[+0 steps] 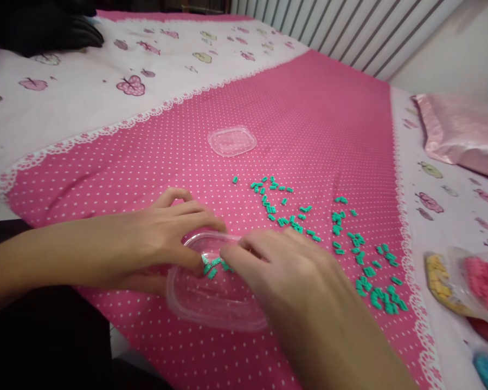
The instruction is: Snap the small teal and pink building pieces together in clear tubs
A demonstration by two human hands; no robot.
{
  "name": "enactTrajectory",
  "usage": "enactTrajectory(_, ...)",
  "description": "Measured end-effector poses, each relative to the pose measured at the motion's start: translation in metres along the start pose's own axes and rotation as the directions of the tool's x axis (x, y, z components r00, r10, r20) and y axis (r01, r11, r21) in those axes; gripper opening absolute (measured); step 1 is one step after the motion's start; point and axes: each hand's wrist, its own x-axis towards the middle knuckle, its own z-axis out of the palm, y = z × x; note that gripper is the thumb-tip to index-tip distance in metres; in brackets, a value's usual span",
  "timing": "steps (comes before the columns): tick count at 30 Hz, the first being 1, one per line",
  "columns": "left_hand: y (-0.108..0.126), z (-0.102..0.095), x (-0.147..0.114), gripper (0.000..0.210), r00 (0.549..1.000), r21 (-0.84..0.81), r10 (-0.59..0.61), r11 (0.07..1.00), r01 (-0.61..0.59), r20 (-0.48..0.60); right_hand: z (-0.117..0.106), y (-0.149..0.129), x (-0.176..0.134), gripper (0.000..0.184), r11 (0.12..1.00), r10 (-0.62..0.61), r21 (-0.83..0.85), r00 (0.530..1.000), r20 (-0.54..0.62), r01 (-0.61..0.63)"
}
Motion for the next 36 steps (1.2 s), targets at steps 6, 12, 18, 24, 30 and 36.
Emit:
enactTrajectory(6,0.000,0.001,0.000,0.022,1.000,-0.002,0.003,1.000,-0.003,0.019,0.003,-0.001,0.000,0.020,0.999,0.002,0.032,0.997,0.072,-0.004)
enactTrajectory(12,-0.007,-0.003,-0.004,0.030,0.999,-0.034,0.024,0.999,-0.025,-0.021,0.017,-0.014,0.008,0.021,0.994,-0.019,0.113,0.998,0.064,0.012)
enactTrajectory(18,-0.012,-0.005,-0.005,0.017,1.000,0.009,-0.007,1.000,0.007,-0.001,0.020,-0.012,0.009,0.024,0.996,-0.021,0.088,0.999,0.024,0.019)
enactTrajectory(24,-0.010,-0.003,-0.004,0.016,1.000,0.032,0.004,0.999,-0.004,0.001,0.018,-0.009,0.011,0.021,0.997,-0.048,0.063,0.998,0.033,0.046)
enactTrajectory(30,-0.009,-0.001,-0.003,0.012,1.000,0.039,0.016,0.999,-0.015,-0.018,0.022,-0.015,0.009,0.024,0.997,-0.050,0.057,0.999,-0.001,0.050)
enactTrajectory(36,-0.008,0.000,-0.002,0.014,1.000,0.061,0.017,0.998,-0.016,-0.019,0.024,-0.015,0.008,0.025,0.997,-0.029,0.067,1.000,0.009,0.028)
